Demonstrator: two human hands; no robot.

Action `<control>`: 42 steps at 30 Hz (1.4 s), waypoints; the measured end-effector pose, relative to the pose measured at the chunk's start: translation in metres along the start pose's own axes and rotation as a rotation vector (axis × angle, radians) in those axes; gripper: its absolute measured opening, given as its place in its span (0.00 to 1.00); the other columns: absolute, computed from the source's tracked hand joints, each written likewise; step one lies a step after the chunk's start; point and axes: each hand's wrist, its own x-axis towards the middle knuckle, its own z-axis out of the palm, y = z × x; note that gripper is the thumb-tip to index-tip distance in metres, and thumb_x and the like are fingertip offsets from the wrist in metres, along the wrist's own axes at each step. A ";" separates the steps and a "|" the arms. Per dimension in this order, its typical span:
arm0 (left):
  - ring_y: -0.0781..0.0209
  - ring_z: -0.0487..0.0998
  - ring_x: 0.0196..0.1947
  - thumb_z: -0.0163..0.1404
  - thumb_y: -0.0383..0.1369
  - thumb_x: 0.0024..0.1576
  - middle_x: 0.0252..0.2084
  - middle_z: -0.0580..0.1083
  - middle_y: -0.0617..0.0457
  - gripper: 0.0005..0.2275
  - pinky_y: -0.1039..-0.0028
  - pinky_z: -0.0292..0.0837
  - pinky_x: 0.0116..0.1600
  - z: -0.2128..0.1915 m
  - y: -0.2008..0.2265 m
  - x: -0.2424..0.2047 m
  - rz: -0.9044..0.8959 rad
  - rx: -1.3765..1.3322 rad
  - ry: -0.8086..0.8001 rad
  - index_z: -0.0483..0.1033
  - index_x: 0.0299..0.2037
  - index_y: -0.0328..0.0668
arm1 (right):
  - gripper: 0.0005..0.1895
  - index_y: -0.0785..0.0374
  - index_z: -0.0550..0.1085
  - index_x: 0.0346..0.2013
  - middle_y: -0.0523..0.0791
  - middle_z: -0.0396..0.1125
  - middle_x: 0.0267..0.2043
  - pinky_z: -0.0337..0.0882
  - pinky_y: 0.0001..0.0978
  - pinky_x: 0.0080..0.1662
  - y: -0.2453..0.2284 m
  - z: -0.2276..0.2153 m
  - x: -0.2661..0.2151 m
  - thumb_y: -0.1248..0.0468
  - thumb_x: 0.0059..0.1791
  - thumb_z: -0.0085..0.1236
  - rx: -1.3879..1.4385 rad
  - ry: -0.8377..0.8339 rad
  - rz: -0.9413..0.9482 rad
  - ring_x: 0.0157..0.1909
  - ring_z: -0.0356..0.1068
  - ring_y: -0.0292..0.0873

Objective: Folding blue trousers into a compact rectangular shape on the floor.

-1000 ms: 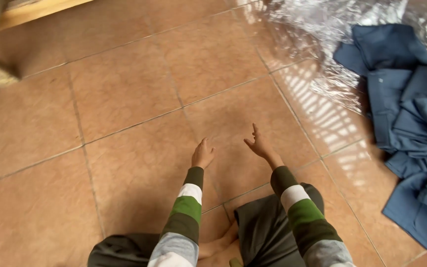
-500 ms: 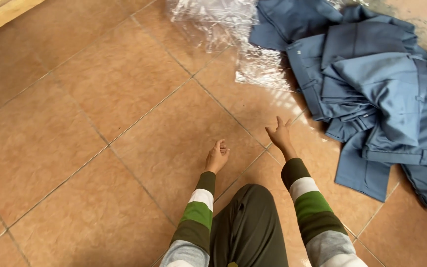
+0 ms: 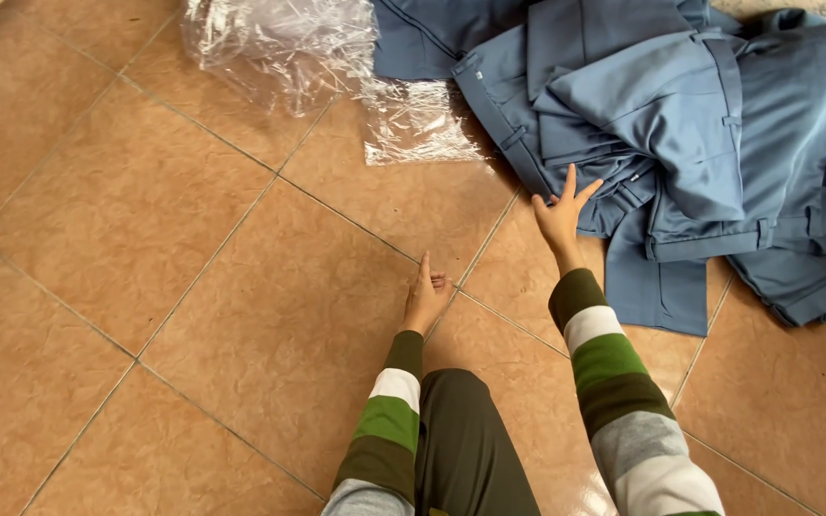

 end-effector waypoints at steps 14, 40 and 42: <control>0.44 0.82 0.49 0.53 0.32 0.55 0.49 0.77 0.31 0.25 0.65 0.80 0.52 0.007 -0.019 0.015 -0.007 -0.058 0.013 0.63 0.65 0.40 | 0.43 0.59 0.37 0.73 0.53 0.67 0.43 0.83 0.50 0.49 0.076 -0.001 0.092 0.54 0.58 0.57 0.549 0.093 0.327 0.42 0.81 0.56; 0.37 0.80 0.51 0.56 0.33 0.59 0.53 0.73 0.28 0.21 0.59 0.78 0.54 -0.044 0.024 -0.013 0.168 -0.170 0.236 0.67 0.61 0.34 | 0.40 0.78 0.78 0.43 0.69 0.70 0.48 0.65 0.53 0.59 -0.097 0.082 -0.066 0.37 0.56 0.44 0.321 0.644 0.273 0.58 0.68 0.64; 0.33 0.66 0.66 0.53 0.46 0.61 0.69 0.60 0.29 0.31 0.48 0.69 0.63 -0.066 0.063 -0.028 0.088 -0.266 0.266 0.58 0.69 0.37 | 0.21 0.74 0.69 0.60 0.64 0.64 0.62 0.60 0.53 0.67 -0.134 0.097 -0.100 0.59 0.59 0.51 0.475 0.435 -0.145 0.67 0.60 0.56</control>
